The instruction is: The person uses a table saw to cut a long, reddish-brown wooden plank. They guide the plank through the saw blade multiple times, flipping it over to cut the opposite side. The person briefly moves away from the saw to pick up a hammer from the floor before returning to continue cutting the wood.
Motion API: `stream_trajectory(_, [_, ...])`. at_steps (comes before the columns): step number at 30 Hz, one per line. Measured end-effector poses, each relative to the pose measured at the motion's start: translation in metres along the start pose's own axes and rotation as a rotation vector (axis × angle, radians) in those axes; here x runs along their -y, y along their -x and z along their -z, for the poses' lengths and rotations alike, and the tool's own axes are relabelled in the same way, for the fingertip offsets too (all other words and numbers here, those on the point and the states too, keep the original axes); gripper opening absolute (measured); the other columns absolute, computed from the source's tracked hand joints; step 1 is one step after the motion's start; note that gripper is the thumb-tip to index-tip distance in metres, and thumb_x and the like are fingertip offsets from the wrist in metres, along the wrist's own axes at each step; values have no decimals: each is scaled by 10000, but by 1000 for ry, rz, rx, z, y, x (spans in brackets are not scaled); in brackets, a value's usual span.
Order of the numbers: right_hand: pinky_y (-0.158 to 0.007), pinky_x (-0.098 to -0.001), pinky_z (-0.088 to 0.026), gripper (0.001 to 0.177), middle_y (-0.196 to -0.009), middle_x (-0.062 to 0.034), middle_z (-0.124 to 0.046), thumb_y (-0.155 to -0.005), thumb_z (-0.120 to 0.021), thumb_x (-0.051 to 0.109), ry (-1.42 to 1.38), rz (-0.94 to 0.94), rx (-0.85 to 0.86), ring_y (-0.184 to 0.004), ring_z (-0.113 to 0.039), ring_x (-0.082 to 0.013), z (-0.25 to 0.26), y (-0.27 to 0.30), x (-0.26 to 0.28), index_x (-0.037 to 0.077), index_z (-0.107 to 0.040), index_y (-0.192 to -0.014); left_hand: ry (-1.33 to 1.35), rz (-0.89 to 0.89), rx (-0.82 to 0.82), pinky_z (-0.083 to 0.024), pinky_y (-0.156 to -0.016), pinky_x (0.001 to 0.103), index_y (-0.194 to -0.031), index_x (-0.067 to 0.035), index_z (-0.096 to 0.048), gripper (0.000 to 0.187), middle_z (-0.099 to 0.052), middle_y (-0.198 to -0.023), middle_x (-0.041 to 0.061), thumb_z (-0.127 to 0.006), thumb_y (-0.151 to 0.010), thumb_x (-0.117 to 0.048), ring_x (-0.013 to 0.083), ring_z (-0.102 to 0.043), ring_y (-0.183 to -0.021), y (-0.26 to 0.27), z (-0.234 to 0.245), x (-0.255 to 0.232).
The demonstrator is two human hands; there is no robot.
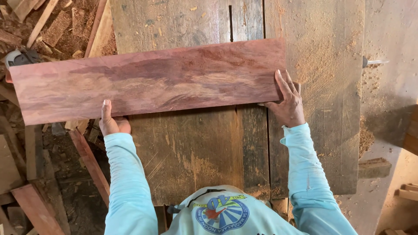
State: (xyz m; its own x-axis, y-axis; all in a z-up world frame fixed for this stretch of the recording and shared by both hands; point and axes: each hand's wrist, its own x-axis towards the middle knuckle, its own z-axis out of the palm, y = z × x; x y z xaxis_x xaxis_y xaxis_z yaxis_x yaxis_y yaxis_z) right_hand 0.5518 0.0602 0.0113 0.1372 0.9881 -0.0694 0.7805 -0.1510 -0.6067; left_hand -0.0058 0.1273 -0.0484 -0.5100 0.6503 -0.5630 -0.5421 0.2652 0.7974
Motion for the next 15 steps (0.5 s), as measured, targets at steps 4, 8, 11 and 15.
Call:
stream_trajectory(4, [-1110,-503,-475,1145,-1609,-216,-451,-588,-1000,290,-21,1,-6,-1325,-481,-412,-1,-6,-2,147,-457,-1586,-68,-1,-3,-321,-1244,503,-1434,0,-552,882,-516,-1541,100,-925,-726,-371,256,-444,-1446,-1,-10,-5])
stream_trajectory(8, [-1115,-514,-475,1121,-1614,-227,-461,-620,-1000,308,-21,33,-34,-1359,-483,-419,1,-17,3,149,-465,-1592,-162,6,-22,-226,-1253,535,-1451,-21,-548,936,-483,-1587,96,-914,-688,-420,261,-395,-1492,-8,-21,-8])
stream_trajectory(11, [-1116,-517,-473,1150,-1593,-223,-476,-582,-1004,317,-3,45,-36,-1377,-473,-431,-3,-20,-4,146,-467,-1585,-195,7,-23,-209,-1246,543,-1472,-25,-526,955,-451,-1611,97,-899,-700,-447,257,-352,-1505,-14,-29,-8])
stream_trajectory(15, [-1120,-512,-475,1149,-1607,-218,-471,-589,-1005,318,-23,40,-32,-1374,-479,-424,-3,-24,-3,150,-466,-1591,-158,17,-17,-253,-1258,540,-1469,-19,-517,984,-452,-1609,115,-922,-678,-441,281,-384,-1503,-16,-27,-7])
